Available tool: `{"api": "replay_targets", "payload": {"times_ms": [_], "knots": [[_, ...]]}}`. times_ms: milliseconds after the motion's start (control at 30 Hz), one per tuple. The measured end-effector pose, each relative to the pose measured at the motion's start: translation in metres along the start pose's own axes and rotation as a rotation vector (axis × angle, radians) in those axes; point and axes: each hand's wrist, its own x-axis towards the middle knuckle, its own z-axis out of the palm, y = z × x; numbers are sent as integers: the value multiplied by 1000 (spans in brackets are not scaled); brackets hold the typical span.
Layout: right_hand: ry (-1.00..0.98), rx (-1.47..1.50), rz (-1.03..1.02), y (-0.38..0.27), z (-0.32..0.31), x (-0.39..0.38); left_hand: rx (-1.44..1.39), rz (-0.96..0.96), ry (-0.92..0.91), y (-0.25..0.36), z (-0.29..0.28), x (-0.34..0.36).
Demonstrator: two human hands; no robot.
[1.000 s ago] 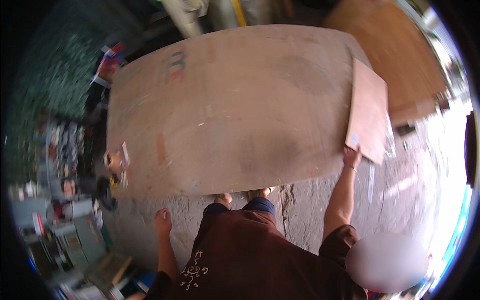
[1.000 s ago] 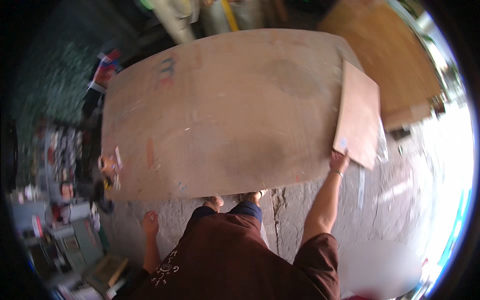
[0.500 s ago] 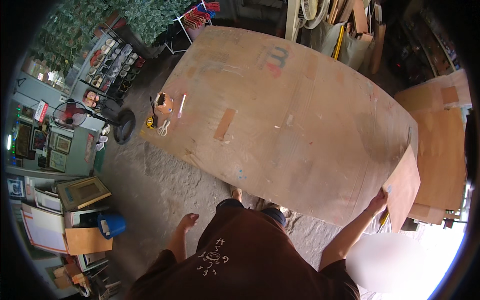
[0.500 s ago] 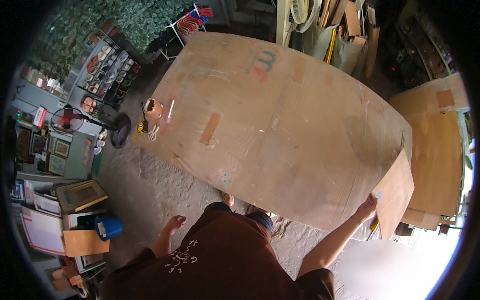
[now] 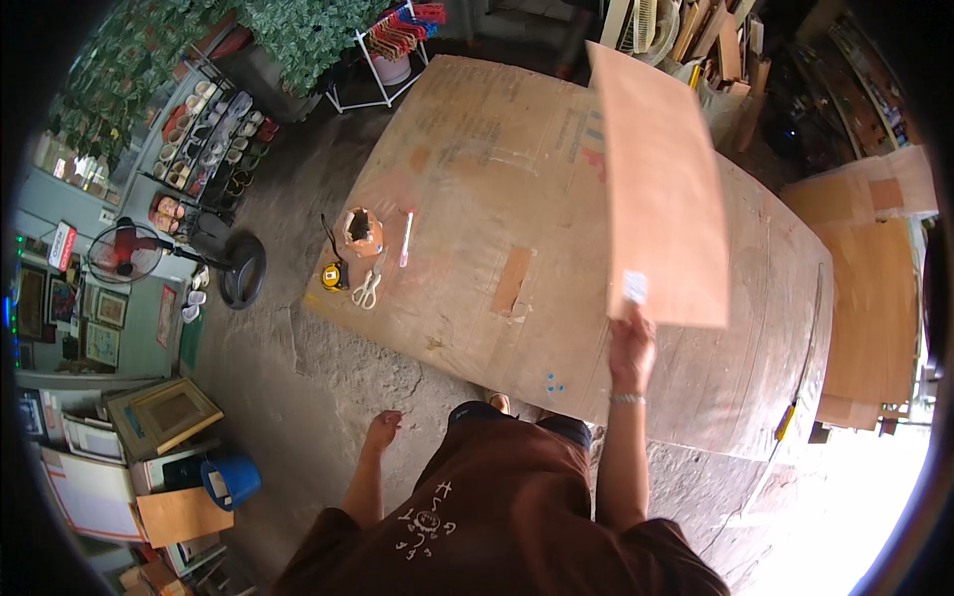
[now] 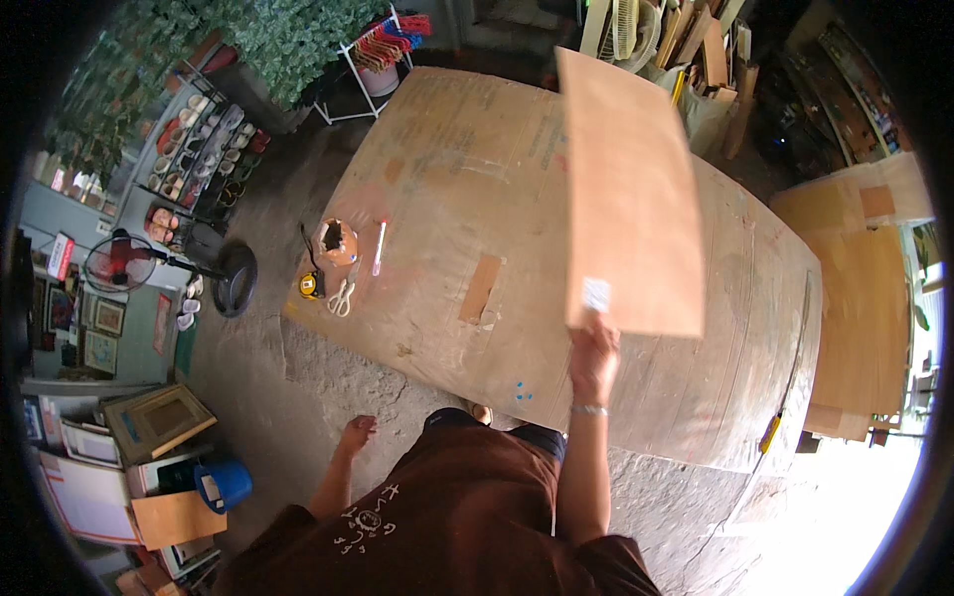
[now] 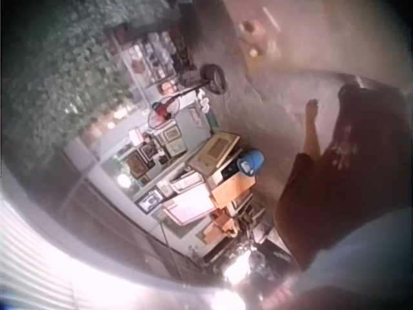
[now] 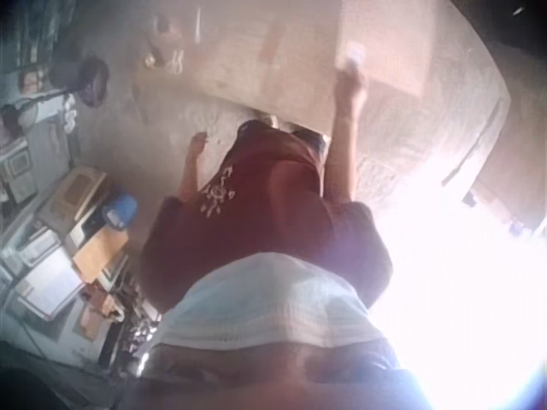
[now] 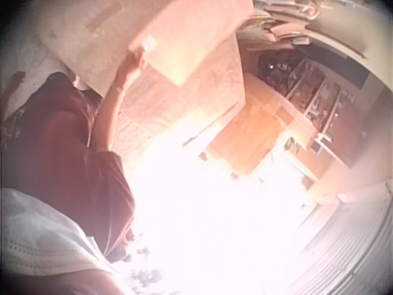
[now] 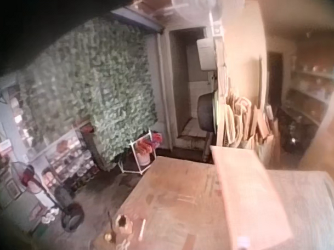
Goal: The person cuts a wooden board using a cutter and a metal ruler, then carries the cut pieces and a large framed artwork into a different area.
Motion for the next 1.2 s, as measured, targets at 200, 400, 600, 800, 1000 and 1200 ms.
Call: {"api": "replay_targets", "payload": {"times_ms": [200, 400, 600, 800, 1000, 1200], "knots": [[-355, -186, 98, 157, 160, 15, -244, -159, 158, 7, -36, -17], [-1208, -1560, 84, 261, 151, 51, -81, -371, -160, -47, 8, -14], [-766, -1105, 189, 117, 37, -27, 199, -248, -431, -46, 46, -24], [171, -1161, -72, -127, -199, -62, 328, -43, -600, 31, 66, 5], [1007, -1294, -523, -318, -349, -93, 341, -251, -626, 131, 115, 10], [1154, -1545, -529, -465, -451, -49, 811, -410, -707, 200, 202, -33]]}}
